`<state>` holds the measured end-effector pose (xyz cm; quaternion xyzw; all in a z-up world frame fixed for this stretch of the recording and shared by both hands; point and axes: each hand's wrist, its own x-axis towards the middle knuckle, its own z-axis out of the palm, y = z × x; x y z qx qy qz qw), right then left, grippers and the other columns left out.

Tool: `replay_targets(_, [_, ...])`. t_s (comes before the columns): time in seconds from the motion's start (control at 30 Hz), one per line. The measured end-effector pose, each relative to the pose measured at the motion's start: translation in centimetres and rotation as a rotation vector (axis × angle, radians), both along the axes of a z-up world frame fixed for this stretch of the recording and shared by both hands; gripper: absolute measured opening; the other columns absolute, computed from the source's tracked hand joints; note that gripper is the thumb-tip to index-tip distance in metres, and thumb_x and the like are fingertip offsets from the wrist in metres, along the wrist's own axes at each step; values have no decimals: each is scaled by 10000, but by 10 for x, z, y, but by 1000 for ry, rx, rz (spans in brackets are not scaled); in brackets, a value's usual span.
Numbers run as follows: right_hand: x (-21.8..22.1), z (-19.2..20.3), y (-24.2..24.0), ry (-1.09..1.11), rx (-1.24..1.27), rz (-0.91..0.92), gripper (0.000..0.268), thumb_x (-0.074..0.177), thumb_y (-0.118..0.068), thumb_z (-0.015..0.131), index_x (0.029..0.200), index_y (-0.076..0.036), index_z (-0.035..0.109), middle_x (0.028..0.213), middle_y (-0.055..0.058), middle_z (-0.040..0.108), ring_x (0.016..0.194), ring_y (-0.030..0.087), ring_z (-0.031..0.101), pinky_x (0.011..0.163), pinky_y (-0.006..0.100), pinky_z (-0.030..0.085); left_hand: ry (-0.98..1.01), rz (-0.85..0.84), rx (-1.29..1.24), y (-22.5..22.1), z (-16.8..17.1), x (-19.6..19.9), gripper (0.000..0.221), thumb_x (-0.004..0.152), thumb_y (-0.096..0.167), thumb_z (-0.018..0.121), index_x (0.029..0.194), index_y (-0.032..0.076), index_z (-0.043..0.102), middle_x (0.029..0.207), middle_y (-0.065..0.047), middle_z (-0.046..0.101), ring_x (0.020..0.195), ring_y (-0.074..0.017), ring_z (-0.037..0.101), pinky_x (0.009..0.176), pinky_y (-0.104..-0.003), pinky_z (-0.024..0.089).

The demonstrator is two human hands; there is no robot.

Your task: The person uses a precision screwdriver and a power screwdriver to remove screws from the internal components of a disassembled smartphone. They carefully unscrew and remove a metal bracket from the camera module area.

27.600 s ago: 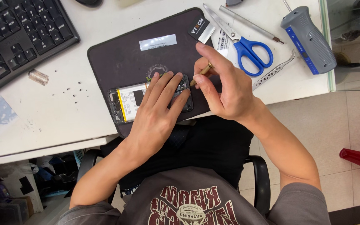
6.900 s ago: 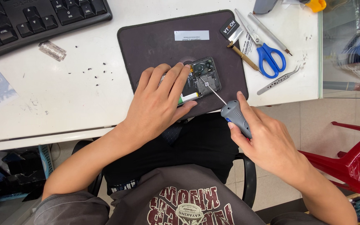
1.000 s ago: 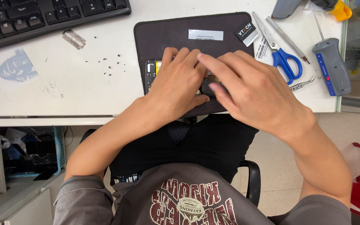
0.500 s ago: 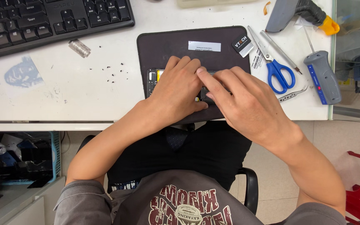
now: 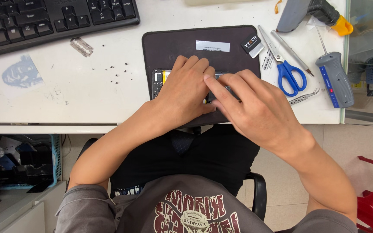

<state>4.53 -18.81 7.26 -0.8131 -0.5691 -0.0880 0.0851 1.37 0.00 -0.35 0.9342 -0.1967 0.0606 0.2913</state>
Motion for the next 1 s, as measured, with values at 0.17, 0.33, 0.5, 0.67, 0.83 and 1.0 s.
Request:
replay_targets(0.17, [0, 1, -1, 117, 26, 0, 532, 840, 8, 742, 1358, 35, 622, 1083, 121, 662, 897, 227, 663, 661, 315, 585, 15, -6, 12, 0, 0, 1, 534, 630, 306, 940, 946, -31, 674, 901, -143, 595, 898, -308, 548, 848, -457, 410])
replay_targets(0.33, [0, 1, -1, 66, -6, -13, 515, 866, 101, 720, 1367, 29, 622, 1091, 111, 666, 908, 213, 667, 670, 308, 592, -10, 0, 9, -1, 0, 1, 553, 617, 314, 939, 947, -40, 672, 902, -143, 595, 899, -308, 545, 853, -455, 412])
replay_targets(0.5, [-3, -1, -1, 77, 31, -7, 518, 837, -51, 792, 1320, 38, 626, 1060, 124, 662, 914, 239, 671, 662, 317, 597, -25, 4, 14, -1, -3, 0, 522, 638, 301, 936, 946, -33, 678, 904, -141, 595, 896, -301, 545, 855, -453, 412])
replay_targets(0.67, [-3, -2, -3, 113, 47, -2, 526, 844, 8, 751, 1352, 33, 619, 1107, 125, 664, 964, 247, 676, 689, 313, 599, 3, 0, 20, -2, -3, 0, 524, 632, 297, 939, 946, -32, 679, 897, -142, 594, 892, -302, 543, 853, -458, 411])
replay_targets(0.83, [-5, -4, -5, 61, 37, -62, 469, 940, -58, 792, 1371, 22, 626, 1070, 100, 658, 915, 217, 660, 673, 310, 593, -19, 7, 19, -2, -3, -1, 528, 608, 292, 940, 944, -20, 678, 912, -138, 598, 916, -310, 550, 873, -465, 413])
replay_targets(1.0, [-7, -6, -6, 117, 58, -24, 493, 857, 9, 753, 1334, 38, 633, 1073, 131, 667, 910, 240, 670, 633, 299, 584, -22, 12, 4, -2, -4, -2, 535, 627, 276, 939, 975, -31, 672, 926, -139, 598, 922, -306, 547, 880, -460, 414])
